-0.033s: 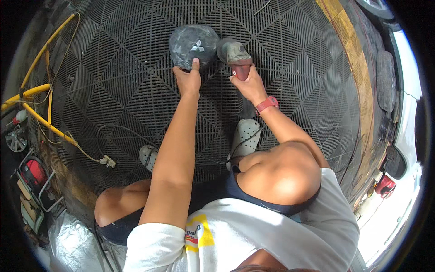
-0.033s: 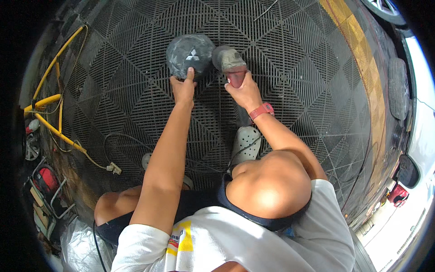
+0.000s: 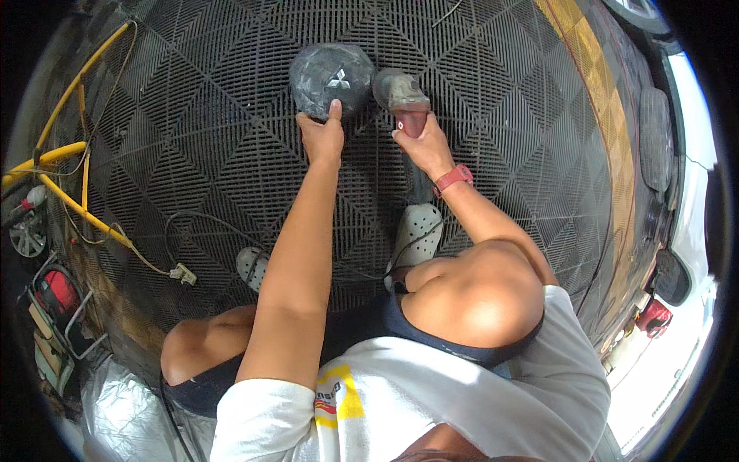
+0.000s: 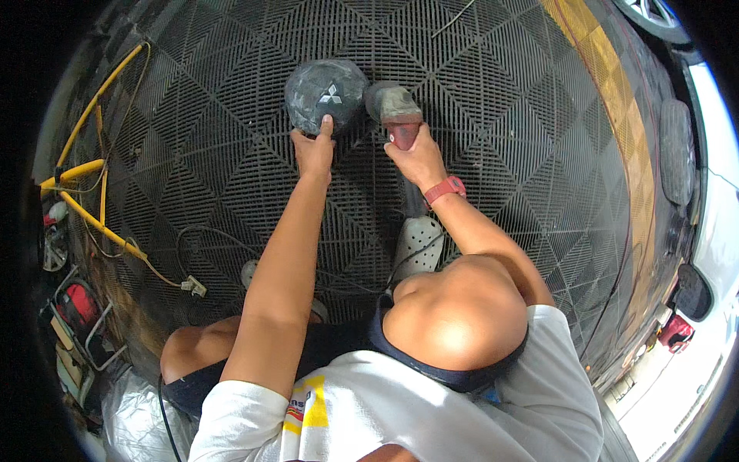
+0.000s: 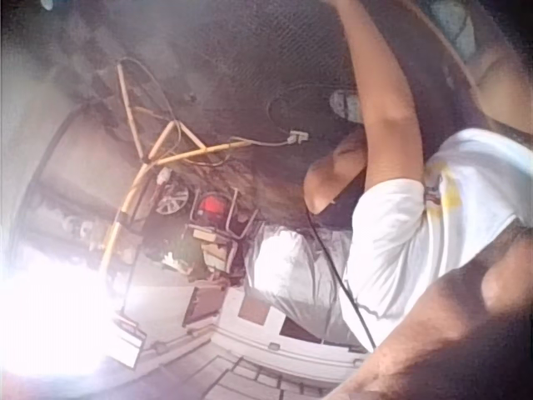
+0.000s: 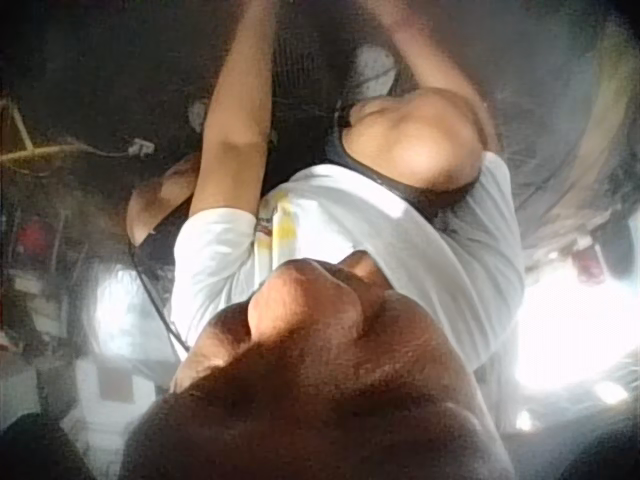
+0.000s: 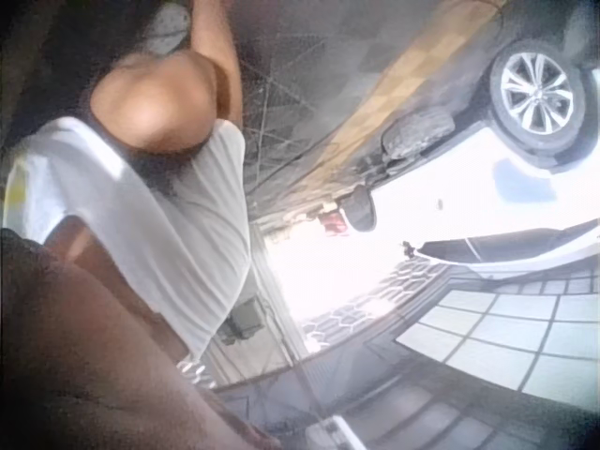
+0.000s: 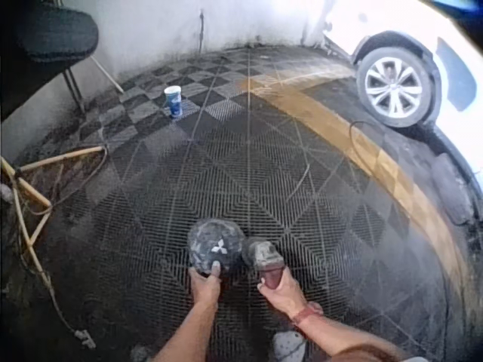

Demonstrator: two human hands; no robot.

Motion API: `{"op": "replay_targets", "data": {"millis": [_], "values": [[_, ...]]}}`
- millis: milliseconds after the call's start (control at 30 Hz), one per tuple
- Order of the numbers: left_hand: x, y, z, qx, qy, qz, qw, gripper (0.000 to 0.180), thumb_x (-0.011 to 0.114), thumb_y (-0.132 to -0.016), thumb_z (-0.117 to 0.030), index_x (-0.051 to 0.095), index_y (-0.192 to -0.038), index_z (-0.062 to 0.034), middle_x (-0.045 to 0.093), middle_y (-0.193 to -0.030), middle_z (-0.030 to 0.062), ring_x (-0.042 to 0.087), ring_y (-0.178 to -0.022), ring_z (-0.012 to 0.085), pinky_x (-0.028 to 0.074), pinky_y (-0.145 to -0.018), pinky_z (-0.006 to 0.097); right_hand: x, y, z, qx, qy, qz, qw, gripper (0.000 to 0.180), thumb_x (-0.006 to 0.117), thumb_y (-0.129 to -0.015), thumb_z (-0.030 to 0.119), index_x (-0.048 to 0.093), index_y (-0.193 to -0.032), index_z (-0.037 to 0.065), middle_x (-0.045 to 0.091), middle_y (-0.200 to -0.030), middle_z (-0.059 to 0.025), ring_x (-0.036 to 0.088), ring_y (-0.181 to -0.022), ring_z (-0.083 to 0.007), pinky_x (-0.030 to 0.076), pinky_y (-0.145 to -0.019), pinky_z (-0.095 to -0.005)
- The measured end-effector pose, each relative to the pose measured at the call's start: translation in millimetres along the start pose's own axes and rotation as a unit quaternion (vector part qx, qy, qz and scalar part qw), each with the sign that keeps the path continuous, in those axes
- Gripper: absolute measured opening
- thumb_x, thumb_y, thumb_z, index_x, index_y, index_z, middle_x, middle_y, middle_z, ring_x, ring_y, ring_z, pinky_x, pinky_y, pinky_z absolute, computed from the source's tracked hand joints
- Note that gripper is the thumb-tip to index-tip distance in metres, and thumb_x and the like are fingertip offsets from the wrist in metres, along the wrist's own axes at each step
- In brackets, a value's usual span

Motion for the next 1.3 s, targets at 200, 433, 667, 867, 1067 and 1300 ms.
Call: {"op": "replay_targets", "data": {"millis": [200,433,667,867,1067,1300], "values": [[-2,-5,5,0.039,-0.052,-0.034,0.997,0.085,0.081,-0.100,-0.043,0.033,-0.156,0.0002,0.061,-0.139,0.0257,0.074,-0.112,0.0331,0.057,-0.099,0.048,0,4,16,-0.019,-0.053,-0.013,0.998,0.064,0.084,-0.087,0.031,0.057,-0.135,-0.001,0.072,-0.117,-0.0163,0.072,-0.107,-0.0258,0.057,-0.097,-0.0384],[5,0,4,0.025,-0.053,-0.031,0.998,0.092,0.077,-0.099,-0.051,0.033,-0.159,0.0046,0.057,-0.148,0.0313,0.061,-0.131,0.0433,0.049,-0.110,0.050,11,-3,-9,0.033,-0.068,0.011,0.997,0.072,0.084,-0.084,0.039,0.055,-0.135,-0.002,0.074,-0.122,-0.0279,0.074,-0.113,-0.0442,0.057,-0.100,-0.0480],[2,2,9,0.032,-0.045,-0.015,0.998,0.097,0.076,-0.098,-0.055,0.031,-0.160,0.0049,0.055,-0.152,0.0353,0.055,-0.142,0.0496,0.043,-0.118,0.054,14,3,-3,-0.043,-0.065,0.000,0.997,0.055,0.083,-0.090,0.021,0.057,-0.133,0.001,0.071,-0.111,-0.0079,0.071,-0.089,-0.0149,0.060,-0.076,-0.0318],[2,-3,9,0.036,-0.051,-0.039,0.997,0.091,0.079,-0.099,-0.049,0.034,-0.157,0.0042,0.059,-0.141,0.0288,0.066,-0.120,0.0375,0.053,-0.102,0.046,9,8,8,-0.030,-0.049,-0.017,0.998,0.062,0.084,-0.087,0.031,0.057,-0.133,0.000,0.073,-0.113,-0.0130,0.073,-0.095,-0.0249,0.059,-0.089,-0.0406],[9,7,3,0.042,-0.075,-0.071,0.994,0.087,0.082,-0.097,-0.050,0.040,-0.150,0.0053,0.062,-0.131,0.0253,0.072,-0.103,0.0309,0.057,-0.092,0.043,13,23,9,-0.044,-0.013,0.002,0.999,0.071,0.082,-0.086,0.036,0.053,-0.139,-0.002,0.074,-0.122,-0.0303,0.072,-0.116,-0.0474,0.056,-0.100,-0.0502],[20,24,44,-0.002,0.083,-0.087,0.993,0.085,0.075,-0.101,-0.056,0.036,-0.146,0.0046,0.061,-0.126,0.0210,0.067,-0.100,0.0260,0.057,-0.090,0.040,-7,3,27,-0.020,-0.023,-0.009,1.000,0.069,0.083,-0.085,0.037,0.055,-0.134,-0.002,0.074,-0.117,-0.0263,0.073,-0.111,-0.0440,0.056,-0.098,-0.0489]]}}
Point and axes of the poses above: each hand's wrist, its own y-axis away from the middle knuckle, its own x-axis out of the palm, z = x × y, the point moved 1 cm from there along -y, towards the middle knuckle
